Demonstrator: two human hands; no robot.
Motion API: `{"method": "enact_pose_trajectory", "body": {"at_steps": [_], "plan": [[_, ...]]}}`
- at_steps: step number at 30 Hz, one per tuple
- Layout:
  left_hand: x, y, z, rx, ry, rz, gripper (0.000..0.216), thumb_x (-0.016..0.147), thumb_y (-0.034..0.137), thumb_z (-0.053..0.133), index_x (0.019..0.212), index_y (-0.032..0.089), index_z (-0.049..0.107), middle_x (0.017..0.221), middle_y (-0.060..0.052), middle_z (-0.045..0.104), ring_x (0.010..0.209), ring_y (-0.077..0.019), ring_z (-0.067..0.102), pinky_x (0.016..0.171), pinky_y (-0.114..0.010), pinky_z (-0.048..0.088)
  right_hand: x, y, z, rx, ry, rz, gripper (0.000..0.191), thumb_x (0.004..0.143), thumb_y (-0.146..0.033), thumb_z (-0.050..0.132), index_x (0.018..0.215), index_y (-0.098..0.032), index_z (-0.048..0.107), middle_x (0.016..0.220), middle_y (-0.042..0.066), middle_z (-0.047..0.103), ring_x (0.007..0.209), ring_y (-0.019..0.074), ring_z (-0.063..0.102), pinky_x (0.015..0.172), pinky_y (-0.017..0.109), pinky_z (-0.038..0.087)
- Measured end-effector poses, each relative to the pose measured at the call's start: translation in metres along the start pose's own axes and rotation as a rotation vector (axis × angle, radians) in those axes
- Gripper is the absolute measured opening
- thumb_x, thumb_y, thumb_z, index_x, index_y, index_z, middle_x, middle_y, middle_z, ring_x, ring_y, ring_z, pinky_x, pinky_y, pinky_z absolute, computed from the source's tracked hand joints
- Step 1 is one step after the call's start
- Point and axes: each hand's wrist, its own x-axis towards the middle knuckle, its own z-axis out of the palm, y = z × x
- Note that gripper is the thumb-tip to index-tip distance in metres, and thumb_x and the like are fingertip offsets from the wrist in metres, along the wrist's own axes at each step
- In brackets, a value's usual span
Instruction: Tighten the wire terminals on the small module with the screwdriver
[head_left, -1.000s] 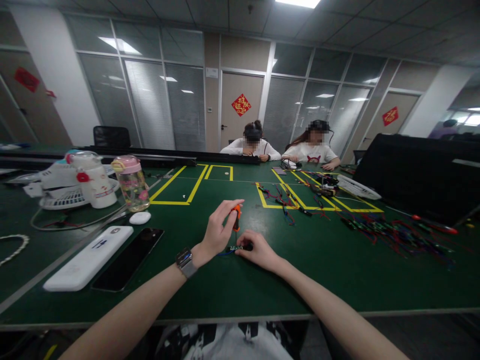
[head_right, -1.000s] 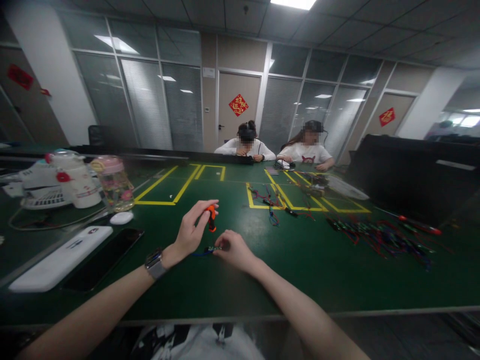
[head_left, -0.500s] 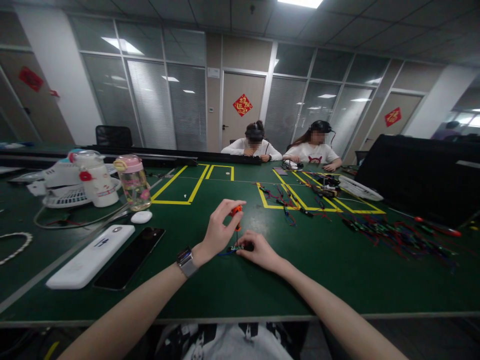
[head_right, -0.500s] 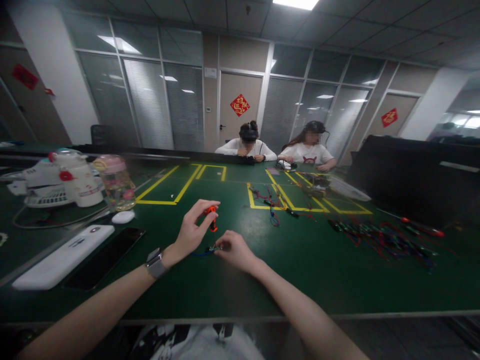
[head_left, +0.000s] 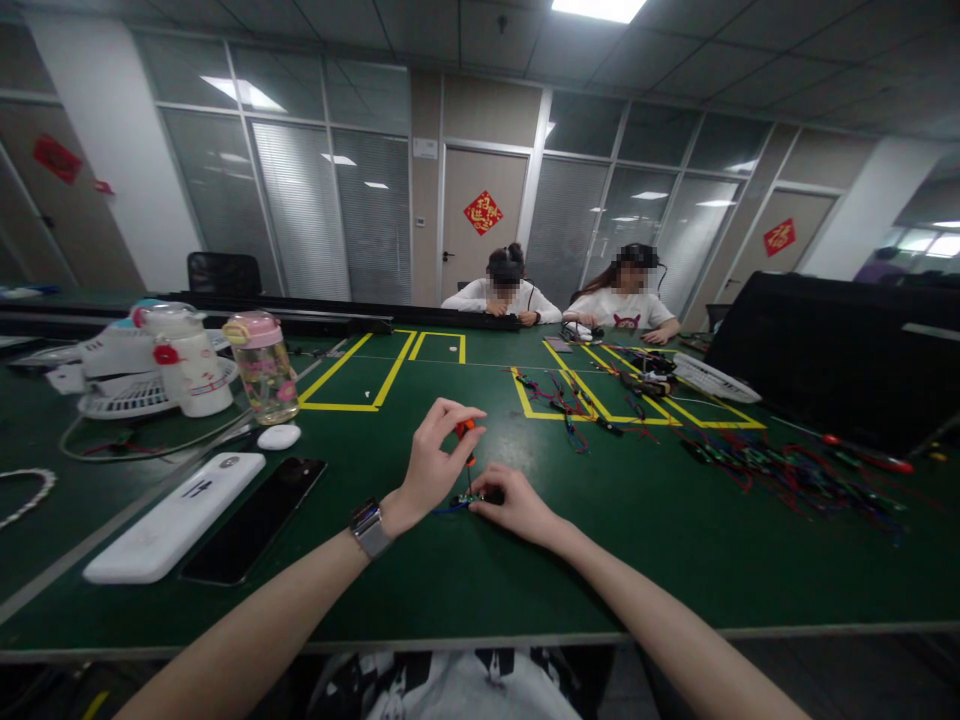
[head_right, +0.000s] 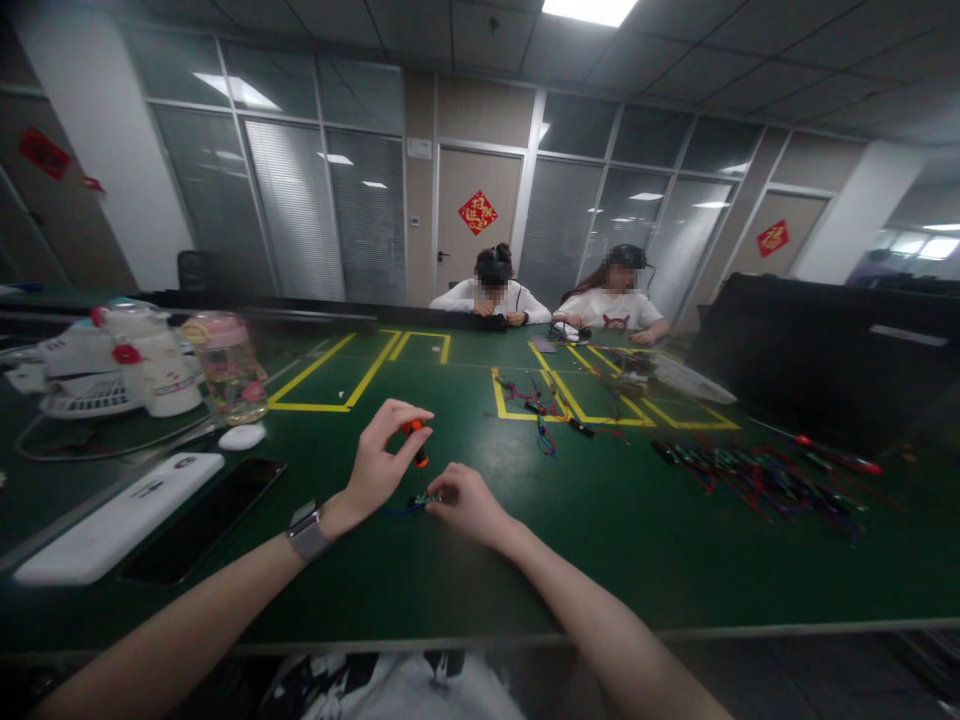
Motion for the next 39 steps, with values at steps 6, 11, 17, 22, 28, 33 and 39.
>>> {"method": "enact_pose_trajectory", "body": {"at_steps": [6, 11, 17, 22, 28, 33, 39], "plan": [[-0.0008, 0.0013, 0.0011, -0.142, -0.113, -0.092, 0.029, 0.101, 0.023, 0.042, 0.125, 0.022, 0.059, 0.113, -0.007, 0.062, 0.099, -0.0169, 0.063, 0.085, -0.031, 0.053, -0.0004, -0.0009, -0.0009, 0.015, 0.002, -0.01, 0.012, 0.072, -0.009, 0.074, 0.082, -0.016, 0.073, 0.077, 0.001, 0.059, 0.073, 0.0148, 0.056, 0.07, 0.027, 0.045], [-0.0006, 0.0008, 0.0016, -0.171, -0.124, -0.111, 0.026, 0.098, 0.024, 0.049, 0.122, 0.022, 0.06, 0.107, -0.007, 0.064, 0.094, -0.0174, 0.065, 0.082, -0.031, 0.054, -0.0008, -0.0014, -0.0017, 0.003, 0.001, -0.016, 0.012, 0.072, -0.009, 0.074, 0.082, -0.017, 0.073, 0.077, 0.001, 0.059, 0.073, 0.015, 0.056, 0.069, 0.027, 0.044], [0.0017, -0.0012, -0.0016, -0.032, -0.02, -0.086, 0.016, 0.09, 0.024, 0.062, 0.105, 0.021, 0.067, 0.092, -0.003, 0.06, 0.083, -0.0157, 0.06, 0.076, -0.028, 0.051, 0.0002, 0.0024, 0.0002, -0.013, -0.007, -0.013, 0.012, 0.073, -0.011, 0.074, 0.084, -0.015, 0.073, 0.078, 0.002, 0.06, 0.074, 0.0151, 0.056, 0.069, 0.027, 0.044], [0.0023, -0.0014, -0.0008, -0.255, -0.154, -0.164, 0.033, 0.102, 0.025, 0.039, 0.131, 0.022, 0.054, 0.119, -0.008, 0.061, 0.095, -0.0162, 0.067, 0.085, -0.031, 0.054, 0.0001, 0.0057, 0.002, -0.019, 0.0, -0.028, 0.011, 0.074, -0.013, 0.074, 0.085, -0.017, 0.073, 0.08, 0.002, 0.061, 0.075, 0.0152, 0.057, 0.072, 0.028, 0.045], [0.0013, -0.0012, 0.0001, -0.207, -0.118, -0.19, 0.024, 0.099, 0.026, 0.048, 0.119, 0.02, 0.058, 0.103, -0.006, 0.061, 0.081, -0.0139, 0.067, 0.074, -0.027, 0.056, -0.0003, 0.0051, 0.002, -0.086, 0.009, -0.015, 0.011, 0.074, -0.016, 0.076, 0.084, -0.017, 0.074, 0.08, 0.003, 0.061, 0.077, 0.0166, 0.056, 0.075, 0.031, 0.043], [0.0003, -0.0018, -0.0002, -0.097, -0.066, -0.139, 0.014, 0.092, 0.026, 0.06, 0.104, 0.02, 0.064, 0.093, -0.003, 0.057, 0.079, -0.0145, 0.061, 0.071, -0.027, 0.055, -0.0006, 0.0051, 0.0023, -0.101, 0.01, -0.023, 0.01, 0.075, -0.017, 0.076, 0.085, -0.017, 0.073, 0.079, 0.002, 0.061, 0.077, 0.0166, 0.055, 0.076, 0.031, 0.042], [-0.0001, 0.0017, 0.0008, -0.198, -0.163, -0.158, 0.028, 0.1, 0.027, 0.043, 0.123, 0.022, 0.058, 0.109, -0.007, 0.062, 0.088, -0.0161, 0.065, 0.078, -0.03, 0.055, -0.0006, 0.0049, 0.0016, -0.112, 0.009, -0.047, 0.01, 0.075, -0.018, 0.076, 0.084, -0.018, 0.072, 0.078, 0.002, 0.061, 0.078, 0.0168, 0.056, 0.076, 0.031, 0.042]]}}
